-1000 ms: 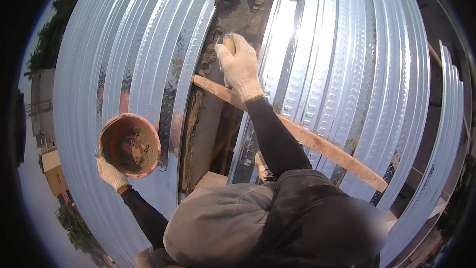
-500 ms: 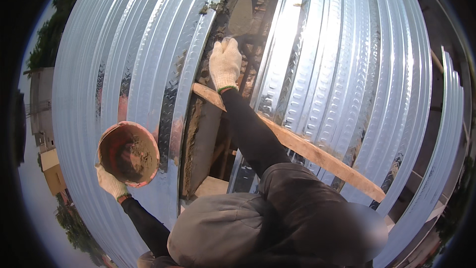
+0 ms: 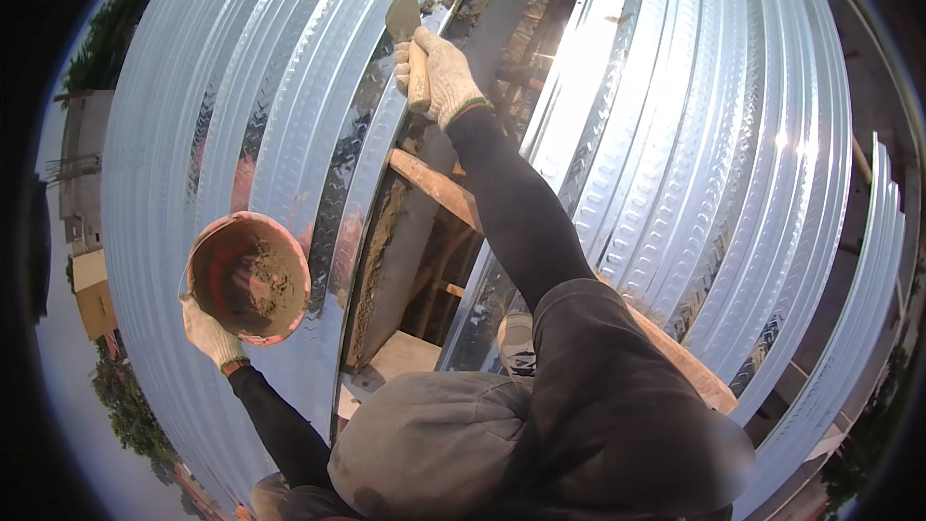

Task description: The person scoops cement from a bucket with a trowel and applies it to the seams of a corrugated metal roof. They repeatedly smooth the cement along the ridges and joints while working on a wooden plank.

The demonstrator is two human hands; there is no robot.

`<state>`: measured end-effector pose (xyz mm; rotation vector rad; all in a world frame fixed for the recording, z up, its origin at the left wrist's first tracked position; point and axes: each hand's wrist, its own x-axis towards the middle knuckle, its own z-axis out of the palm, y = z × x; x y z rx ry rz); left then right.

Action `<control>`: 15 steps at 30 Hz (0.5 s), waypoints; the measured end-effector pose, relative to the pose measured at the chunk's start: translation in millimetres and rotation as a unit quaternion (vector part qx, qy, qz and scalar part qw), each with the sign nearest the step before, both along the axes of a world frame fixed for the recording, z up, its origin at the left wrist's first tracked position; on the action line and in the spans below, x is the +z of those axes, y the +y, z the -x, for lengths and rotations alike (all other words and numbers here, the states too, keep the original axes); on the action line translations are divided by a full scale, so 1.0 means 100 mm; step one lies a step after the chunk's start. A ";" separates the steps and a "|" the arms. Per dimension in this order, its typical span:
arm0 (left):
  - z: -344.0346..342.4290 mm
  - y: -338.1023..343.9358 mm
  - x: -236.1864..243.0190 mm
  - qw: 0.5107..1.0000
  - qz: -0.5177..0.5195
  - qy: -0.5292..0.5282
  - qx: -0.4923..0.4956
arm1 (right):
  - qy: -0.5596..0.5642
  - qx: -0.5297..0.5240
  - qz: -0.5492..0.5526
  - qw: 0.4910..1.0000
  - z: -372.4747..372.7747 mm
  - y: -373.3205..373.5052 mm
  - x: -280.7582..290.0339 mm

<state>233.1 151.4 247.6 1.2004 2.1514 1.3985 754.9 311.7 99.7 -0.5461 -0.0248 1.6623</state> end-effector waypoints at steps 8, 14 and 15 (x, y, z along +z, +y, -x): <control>-0.13 -0.03 0.04 1.000 0.007 0.010 0.002 | 0.189 -0.116 0.010 0.975 0.32 0.47 -0.23; -0.19 0.03 0.00 1.000 0.003 -0.013 -0.008 | 0.078 -0.187 0.057 0.978 0.22 0.67 -0.29; -0.17 0.01 0.01 1.000 0.005 -0.027 0.008 | 0.072 -0.210 0.088 0.971 0.29 0.66 -0.20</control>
